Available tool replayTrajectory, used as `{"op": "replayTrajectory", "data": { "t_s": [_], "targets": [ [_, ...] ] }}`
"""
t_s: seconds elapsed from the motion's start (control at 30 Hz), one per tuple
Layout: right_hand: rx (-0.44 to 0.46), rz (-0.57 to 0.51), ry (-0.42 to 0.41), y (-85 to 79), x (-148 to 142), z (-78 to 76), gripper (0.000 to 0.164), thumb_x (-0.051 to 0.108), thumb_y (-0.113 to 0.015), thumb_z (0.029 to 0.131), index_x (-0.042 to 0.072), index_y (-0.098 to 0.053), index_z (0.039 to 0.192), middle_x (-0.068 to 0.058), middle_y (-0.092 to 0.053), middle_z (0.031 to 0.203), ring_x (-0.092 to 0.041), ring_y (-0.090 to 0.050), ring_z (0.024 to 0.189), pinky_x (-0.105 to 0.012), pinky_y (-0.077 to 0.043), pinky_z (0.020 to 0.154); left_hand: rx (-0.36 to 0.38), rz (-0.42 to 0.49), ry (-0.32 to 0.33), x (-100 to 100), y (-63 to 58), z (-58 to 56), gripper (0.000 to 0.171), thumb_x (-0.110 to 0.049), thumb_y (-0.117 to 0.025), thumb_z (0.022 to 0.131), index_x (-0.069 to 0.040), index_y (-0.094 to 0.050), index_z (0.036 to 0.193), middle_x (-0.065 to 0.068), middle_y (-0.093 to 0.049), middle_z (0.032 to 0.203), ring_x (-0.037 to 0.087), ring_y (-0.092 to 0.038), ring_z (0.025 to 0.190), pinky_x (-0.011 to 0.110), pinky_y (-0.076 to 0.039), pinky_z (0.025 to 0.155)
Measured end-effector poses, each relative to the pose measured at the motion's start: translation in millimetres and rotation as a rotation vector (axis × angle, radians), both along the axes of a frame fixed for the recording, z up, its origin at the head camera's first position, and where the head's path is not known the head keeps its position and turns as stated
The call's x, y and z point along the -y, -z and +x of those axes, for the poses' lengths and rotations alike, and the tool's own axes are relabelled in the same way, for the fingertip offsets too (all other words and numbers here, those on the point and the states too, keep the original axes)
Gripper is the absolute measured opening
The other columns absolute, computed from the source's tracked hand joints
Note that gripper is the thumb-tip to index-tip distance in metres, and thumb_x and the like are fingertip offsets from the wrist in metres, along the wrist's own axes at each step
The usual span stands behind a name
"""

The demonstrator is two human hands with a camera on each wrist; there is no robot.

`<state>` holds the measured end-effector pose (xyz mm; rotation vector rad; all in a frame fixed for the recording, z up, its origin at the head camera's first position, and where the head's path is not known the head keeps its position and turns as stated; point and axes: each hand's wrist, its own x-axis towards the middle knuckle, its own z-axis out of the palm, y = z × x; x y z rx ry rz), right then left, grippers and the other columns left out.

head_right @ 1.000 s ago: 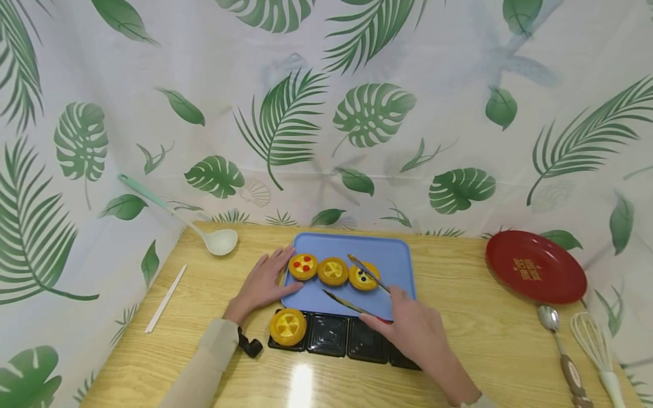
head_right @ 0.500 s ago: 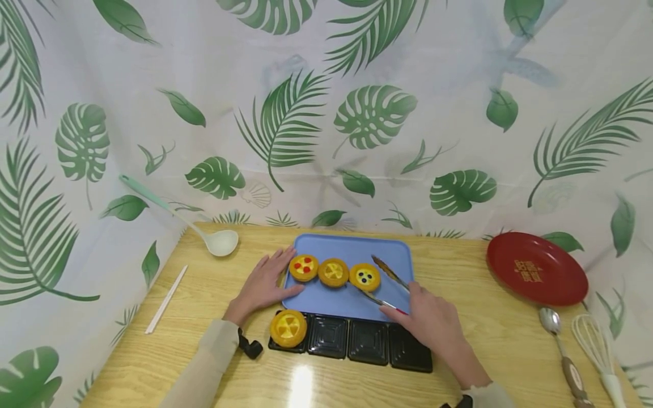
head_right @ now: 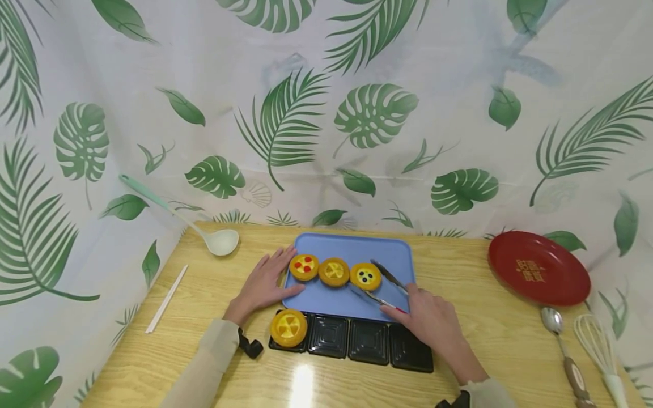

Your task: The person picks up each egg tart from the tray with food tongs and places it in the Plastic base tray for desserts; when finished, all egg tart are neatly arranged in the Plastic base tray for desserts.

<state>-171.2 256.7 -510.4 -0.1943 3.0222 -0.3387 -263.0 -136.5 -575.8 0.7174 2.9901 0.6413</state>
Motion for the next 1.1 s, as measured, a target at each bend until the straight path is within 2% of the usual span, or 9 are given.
{"op": "replayTrajectory", "data": {
  "t_s": [0.4,1.1],
  "targets": [
    [-0.046,0.007,-0.013,6.3,-0.2,0.7,0.08,0.073,-0.065,0.089,-0.003,-0.063,0.116,-0.002,-0.043,0.067,-0.018,-0.047,0.056,-0.03,-0.031,0.046,-0.008,0.008,-0.002,-0.7,-0.3,-0.5,0.103,-0.08,-0.054,0.09,-0.022,-0.02,0.169,-0.006,-0.018,0.174,0.023,-0.017,0.161,0.049,-0.013,0.13],
    [-0.065,-0.018,-0.015,5.2,-0.4,2.6,0.073,0.069,-0.067,0.091,0.001,-0.067,0.119,0.001,-0.042,0.065,-0.016,-0.046,0.055,-0.029,-0.03,0.046,-0.007,0.004,-0.001,-1.1,0.4,-0.6,0.104,-0.08,-0.053,0.09,-0.022,-0.02,0.169,-0.006,-0.017,0.174,0.023,-0.017,0.161,0.049,-0.013,0.13]
  ]
}}
